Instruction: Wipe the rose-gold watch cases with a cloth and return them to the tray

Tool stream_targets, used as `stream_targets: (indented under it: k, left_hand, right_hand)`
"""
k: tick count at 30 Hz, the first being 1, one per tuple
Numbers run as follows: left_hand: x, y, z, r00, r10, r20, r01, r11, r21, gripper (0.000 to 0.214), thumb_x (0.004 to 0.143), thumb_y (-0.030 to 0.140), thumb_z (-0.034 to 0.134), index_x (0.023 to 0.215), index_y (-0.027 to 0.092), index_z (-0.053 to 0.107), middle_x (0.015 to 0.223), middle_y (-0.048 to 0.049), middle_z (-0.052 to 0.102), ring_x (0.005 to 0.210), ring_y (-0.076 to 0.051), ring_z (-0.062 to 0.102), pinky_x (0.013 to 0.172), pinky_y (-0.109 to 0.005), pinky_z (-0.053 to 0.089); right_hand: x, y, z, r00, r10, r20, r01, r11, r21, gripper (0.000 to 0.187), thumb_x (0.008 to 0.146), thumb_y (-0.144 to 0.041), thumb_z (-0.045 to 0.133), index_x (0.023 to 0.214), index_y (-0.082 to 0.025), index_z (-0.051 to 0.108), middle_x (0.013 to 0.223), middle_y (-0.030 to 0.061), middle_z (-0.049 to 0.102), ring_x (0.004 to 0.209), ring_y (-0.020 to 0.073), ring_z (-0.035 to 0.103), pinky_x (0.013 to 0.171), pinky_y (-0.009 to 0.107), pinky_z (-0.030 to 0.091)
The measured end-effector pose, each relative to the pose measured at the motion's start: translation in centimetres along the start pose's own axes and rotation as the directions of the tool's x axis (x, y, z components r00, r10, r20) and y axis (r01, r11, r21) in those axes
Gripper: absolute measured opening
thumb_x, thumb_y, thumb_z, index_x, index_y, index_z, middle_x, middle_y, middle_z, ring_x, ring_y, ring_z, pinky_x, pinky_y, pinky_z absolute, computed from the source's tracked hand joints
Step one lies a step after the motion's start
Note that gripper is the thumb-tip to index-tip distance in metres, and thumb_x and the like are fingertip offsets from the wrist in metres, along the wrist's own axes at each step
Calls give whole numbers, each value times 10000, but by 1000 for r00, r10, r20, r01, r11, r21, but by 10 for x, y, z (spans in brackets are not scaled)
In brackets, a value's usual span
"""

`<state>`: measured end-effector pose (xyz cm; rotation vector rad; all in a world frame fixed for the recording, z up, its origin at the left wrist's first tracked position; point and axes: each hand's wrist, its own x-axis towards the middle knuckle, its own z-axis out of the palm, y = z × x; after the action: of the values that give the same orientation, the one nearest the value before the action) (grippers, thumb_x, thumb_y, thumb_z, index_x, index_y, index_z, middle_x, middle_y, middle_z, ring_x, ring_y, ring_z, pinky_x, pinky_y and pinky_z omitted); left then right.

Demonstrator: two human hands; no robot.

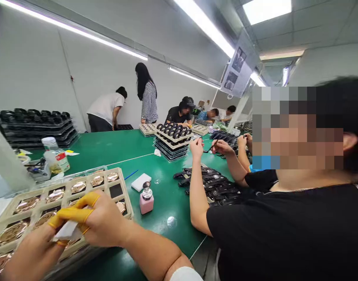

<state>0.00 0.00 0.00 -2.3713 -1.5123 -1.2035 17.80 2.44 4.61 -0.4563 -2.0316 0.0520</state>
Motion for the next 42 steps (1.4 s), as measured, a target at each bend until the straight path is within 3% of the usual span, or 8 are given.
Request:
stream_targets:
  k: [7, 13, 16, 18, 23, 28, 35, 42]
  left_hand:
    - [14, 22, -22, 939, 301, -168, -279, 950, 141, 253, 948, 356, 337, 991, 211, 540, 741, -19, 687, 610, -172, 666, 519, -225, 480]
    - [13, 22, -12, 915, 329, -234, -260, 924, 282, 321, 978, 346, 319, 1004, 147, 570, 854, -94, 692, 734, -199, 670, 634, -260, 499]
    - [12, 17, -5, 898, 364, -247, -281, 907, 314, 324, 979, 320, 323, 986, 132, 587, 865, -109, 689, 764, -209, 665, 662, -276, 499]
    - [14, 14, -5, 882, 401, -248, -313, 891, 328, 311, 972, 291, 339, 965, 129, 603, 879, -120, 690, 792, -218, 663, 667, -285, 501]
    - [22, 8, -19, 829, 515, -220, -451, 847, 283, 380, 954, 211, 365, 664, 187, 609, 815, -84, 703, 744, -189, 659, 633, -267, 503]
    - [26, 0, -35, 862, 487, -141, -456, 867, 202, 307, 960, 243, 388, 920, 195, 688, 888, -57, 717, 784, -165, 669, 657, -243, 511]
    - [24, -4, -45, 860, 510, 14, -504, 846, 173, 328, 949, 159, 363, 1120, 223, 636, 983, -60, 709, 761, -165, 661, 654, -255, 514]
    - [25, 9, -46, 855, 516, 46, -491, 835, -249, 286, 959, 161, 396, 1152, 243, 591, 1056, -74, 693, 866, -157, 668, 716, -231, 518]
  right_hand:
    - [-4, -5, 10, 935, 311, -168, -233, 899, 370, 147, 826, -226, 571, 906, -228, 695, 860, 53, 669, 839, 192, 596, 816, 339, 479]
    - [-6, -10, 32, 737, 673, -61, -293, 399, 869, 124, 682, -305, 768, 757, -231, 701, 783, 8, 581, 737, 158, 572, 766, 304, 478]
    - [-8, -8, 35, 717, 696, 30, -324, 295, 899, 172, 673, -356, 776, 742, -221, 695, 733, 0, 570, 712, 158, 567, 768, 312, 469]
    - [-10, -5, 35, 723, 690, 37, -352, 321, 879, 174, 684, -367, 768, 741, -221, 693, 716, -1, 561, 717, 163, 563, 777, 321, 463]
    - [-15, -2, 36, 747, 659, -87, -415, 564, 714, 160, 723, -378, 742, 740, -226, 696, 805, 30, 573, 824, 188, 528, 828, 346, 440]
    - [-4, -5, 25, 833, 533, 147, -446, 489, 750, 182, 690, -406, 768, 687, -236, 701, 757, 13, 571, 756, 173, 539, 769, 326, 455]
    - [-2, -8, 9, 859, 438, 266, -506, 642, 576, 106, 731, -309, 759, 832, -284, 741, 851, 20, 596, 909, 191, 515, 885, 345, 389]
    - [-6, -8, -8, 883, 304, 357, -469, 570, 675, 176, 700, -305, 785, 874, -288, 765, 819, 19, 567, 851, 175, 520, 851, 328, 423]
